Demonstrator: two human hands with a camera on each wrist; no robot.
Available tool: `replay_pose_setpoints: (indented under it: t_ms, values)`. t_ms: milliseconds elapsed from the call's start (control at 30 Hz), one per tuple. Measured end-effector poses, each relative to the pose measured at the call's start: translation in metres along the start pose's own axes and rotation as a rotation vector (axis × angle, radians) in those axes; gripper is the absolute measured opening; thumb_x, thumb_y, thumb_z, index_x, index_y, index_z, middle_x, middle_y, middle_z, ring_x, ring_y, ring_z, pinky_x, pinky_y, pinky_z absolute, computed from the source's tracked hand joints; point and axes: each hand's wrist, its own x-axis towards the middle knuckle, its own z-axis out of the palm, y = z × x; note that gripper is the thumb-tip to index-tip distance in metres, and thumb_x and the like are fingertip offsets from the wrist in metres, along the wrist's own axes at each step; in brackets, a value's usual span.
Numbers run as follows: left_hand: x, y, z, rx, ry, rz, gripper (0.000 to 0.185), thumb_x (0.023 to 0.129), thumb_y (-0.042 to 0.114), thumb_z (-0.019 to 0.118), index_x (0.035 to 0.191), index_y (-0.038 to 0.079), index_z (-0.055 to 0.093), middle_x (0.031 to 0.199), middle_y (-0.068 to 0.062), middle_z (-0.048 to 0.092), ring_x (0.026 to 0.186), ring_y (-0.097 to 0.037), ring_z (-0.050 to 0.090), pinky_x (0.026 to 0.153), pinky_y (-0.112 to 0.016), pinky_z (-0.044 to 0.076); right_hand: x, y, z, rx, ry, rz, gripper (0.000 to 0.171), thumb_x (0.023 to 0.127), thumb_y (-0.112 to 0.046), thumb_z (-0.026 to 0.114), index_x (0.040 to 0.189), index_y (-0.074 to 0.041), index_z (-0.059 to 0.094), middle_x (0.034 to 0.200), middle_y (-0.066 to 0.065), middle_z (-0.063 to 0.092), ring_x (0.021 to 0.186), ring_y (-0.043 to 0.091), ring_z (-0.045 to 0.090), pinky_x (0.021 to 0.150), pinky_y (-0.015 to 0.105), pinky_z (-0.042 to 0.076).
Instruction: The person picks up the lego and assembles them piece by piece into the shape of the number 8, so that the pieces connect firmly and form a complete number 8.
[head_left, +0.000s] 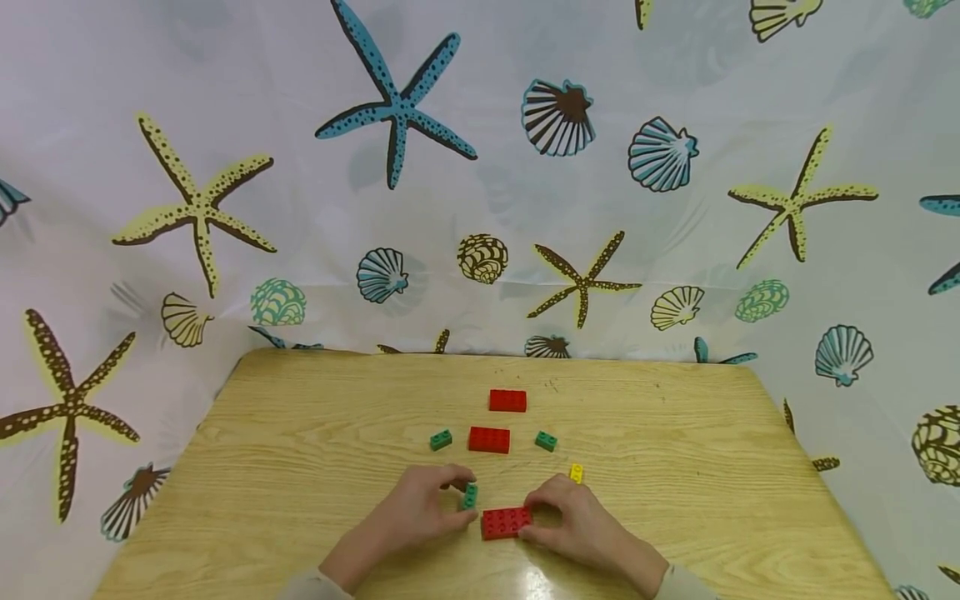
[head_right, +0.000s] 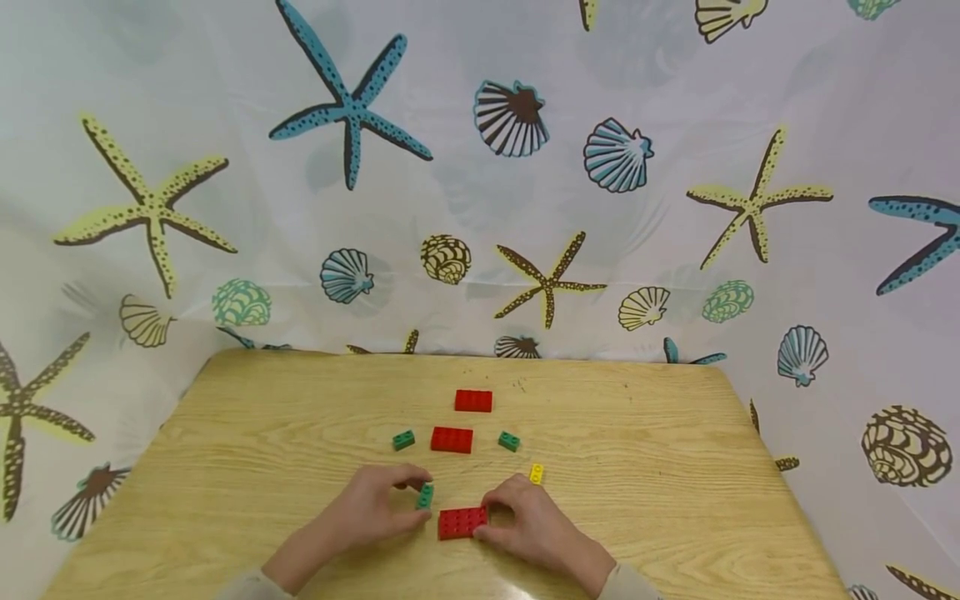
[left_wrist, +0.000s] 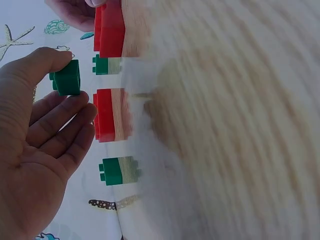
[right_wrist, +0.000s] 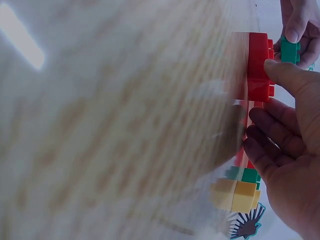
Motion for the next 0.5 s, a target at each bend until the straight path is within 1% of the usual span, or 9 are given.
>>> replay_pose_setpoints:
  t_ms: [67,167,333,500]
  values:
    - [0.0,0.001,0.002,0.009,-0.009,0.012,0.039,0.091,0.025,0.084,0.123,0.004,0.074,0.11,-0.003,0.08,0.103,-0.022,0.076,0.091,-0.041,0.061,0.0,0.0,0.0,0.003,-0.003,0.004,0.023,0.095,-0.034,0.081,0.109,-0.016,0.077,0.105,-0.006,0.074,0.102,0.009,0.064,0.091,0.028,0.056]
    - [-0.001,0.002,0.005,0.006,-0.022,0.028,0.039,0.092,0.025,0.083,0.124,0.003,0.075,0.115,-0.005,0.08,0.105,-0.023,0.076,0.091,-0.041,0.062,0.0,0.001,0.001,0.002,-0.003,0.005,0.023,0.095,-0.034,0.081,0.109,-0.016,0.077,0.106,-0.006,0.074,0.102,0.009,0.064,0.091,0.028,0.056]
    - [-0.003,0.003,0.008,-0.02,-0.047,0.007,0.039,0.092,0.028,0.083,0.124,0.006,0.076,0.12,-0.004,0.079,0.111,-0.022,0.074,0.096,-0.042,0.061,0.0,0.002,0.001,0.003,0.002,-0.001,0.023,0.095,-0.034,0.081,0.109,-0.017,0.077,0.105,-0.007,0.074,0.101,0.009,0.064,0.09,0.028,0.056]
    - [-0.003,0.004,0.012,-0.044,-0.069,-0.015,0.038,0.092,0.029,0.084,0.122,0.007,0.077,0.119,-0.002,0.079,0.111,-0.018,0.073,0.097,-0.039,0.06,0.0,0.003,0.001,-0.006,0.005,-0.008,0.022,0.095,-0.034,0.081,0.109,-0.017,0.077,0.104,-0.008,0.073,0.101,0.008,0.063,0.09,0.027,0.055]
